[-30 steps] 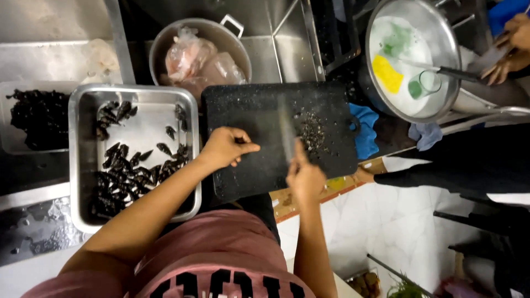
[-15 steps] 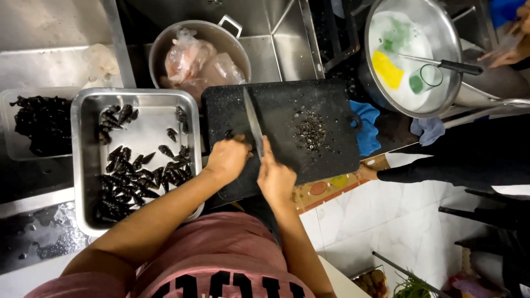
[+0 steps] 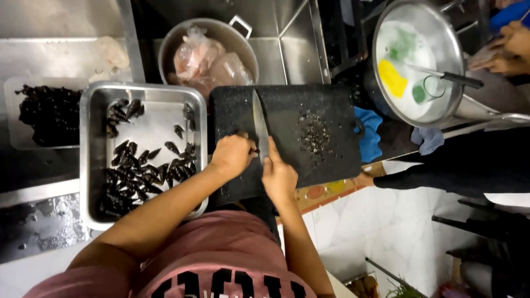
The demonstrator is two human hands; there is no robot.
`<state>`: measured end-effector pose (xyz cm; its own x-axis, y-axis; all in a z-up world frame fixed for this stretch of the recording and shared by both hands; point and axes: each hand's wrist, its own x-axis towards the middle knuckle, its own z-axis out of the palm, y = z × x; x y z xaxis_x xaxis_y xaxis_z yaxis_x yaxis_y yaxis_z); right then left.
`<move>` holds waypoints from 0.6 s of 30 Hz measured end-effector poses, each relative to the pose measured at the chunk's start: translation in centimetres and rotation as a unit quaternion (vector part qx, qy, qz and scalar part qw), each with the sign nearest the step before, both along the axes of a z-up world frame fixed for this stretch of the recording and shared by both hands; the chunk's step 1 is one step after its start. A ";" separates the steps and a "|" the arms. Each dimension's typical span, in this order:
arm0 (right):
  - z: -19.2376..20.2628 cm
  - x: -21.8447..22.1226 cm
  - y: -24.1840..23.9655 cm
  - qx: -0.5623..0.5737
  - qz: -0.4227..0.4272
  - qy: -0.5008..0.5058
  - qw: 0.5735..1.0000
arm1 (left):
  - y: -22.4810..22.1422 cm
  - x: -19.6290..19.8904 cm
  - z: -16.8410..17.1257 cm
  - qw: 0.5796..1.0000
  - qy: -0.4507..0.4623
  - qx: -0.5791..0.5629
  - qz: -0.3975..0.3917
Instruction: The person is chopping snails on a black cutting board using a chef's knife in a kitchen prep area.
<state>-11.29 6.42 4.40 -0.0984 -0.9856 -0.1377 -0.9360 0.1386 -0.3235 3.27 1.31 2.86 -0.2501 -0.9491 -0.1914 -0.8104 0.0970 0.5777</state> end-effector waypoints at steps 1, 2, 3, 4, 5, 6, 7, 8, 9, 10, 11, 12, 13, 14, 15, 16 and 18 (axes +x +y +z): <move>-0.2 -0.6 -0.3 0.047 -0.059 -0.114 0.991 | 0.0 0.2 -0.2 1.000 0.020 -0.016 -0.012; -1.6 -1.5 -0.5 0.046 -0.057 -0.113 0.991 | 0.0 0.7 1.2 1.000 0.020 -0.017 -0.010; -3.1 -2.3 -0.7 0.023 -0.128 -0.257 0.958 | 0.1 1.4 2.6 0.994 0.107 -0.008 0.022; -4.5 -2.8 -0.9 0.003 -0.197 -0.394 0.898 | 0.3 2.3 4.0 0.980 0.193 -0.001 0.053; -4.6 -3.1 -0.8 0.013 -0.171 -0.400 0.900 | 0.1 3.6 5.3 0.979 0.186 -0.010 0.079; -4.6 -3.2 -0.6 0.015 -0.204 -0.392 0.897 | 0.2 5.0 6.6 0.959 0.258 -0.044 0.110; -5.1 -3.5 -1.0 0.014 -0.230 -0.387 0.893 | 0.2 6.3 7.8 0.931 0.325 -0.092 0.139; -4.2 -2.7 -0.5 0.020 -0.197 -0.397 0.896 | -0.4 9.1 7.2 0.928 0.314 -0.113 0.166; -2.8 -2.2 0.3 0.034 -0.147 -0.329 0.932 | -0.8 11.9 6.9 0.918 0.285 -0.150 0.233; -1.3 -1.8 0.9 0.043 -0.095 -0.259 0.960 | -1.3 14.8 6.7 0.901 0.254 -0.185 0.299; -1.3 -1.7 1.0 0.044 -0.077 -0.261 0.961 | -1.6 18.3 6.2 0.895 0.250 -0.194 0.314; -1.4 -1.8 0.9 0.041 -0.076 -0.279 0.956 | -1.8 21.7 5.7 0.886 0.177 -0.228 0.364; -1.5 -1.8 0.9 0.037 -0.079 -0.298 0.951 | -2.0 25.0 5.3 0.870 0.104 -0.259 0.407; -1.1 -1.8 0.8 0.037 -0.064 -0.302 0.951 | -2.2 27.8 2.5 0.863 0.099 -0.266 0.417; -0.8 -1.7 0.7 0.052 -0.081 -0.272 0.957 | -2.7 30.7 -0.3 0.865 0.046 -0.182 0.465; -0.5 -1.6 0.6 0.066 -0.098 -0.242 0.963 | -3.2 33.7 -2.9 0.856 -0.005 -0.095 0.508; 0.8 -0.2 0.3 0.089 -0.118 -0.227 0.963 | -3.0 36.4 -4.2 0.848 0.027 0.002 0.529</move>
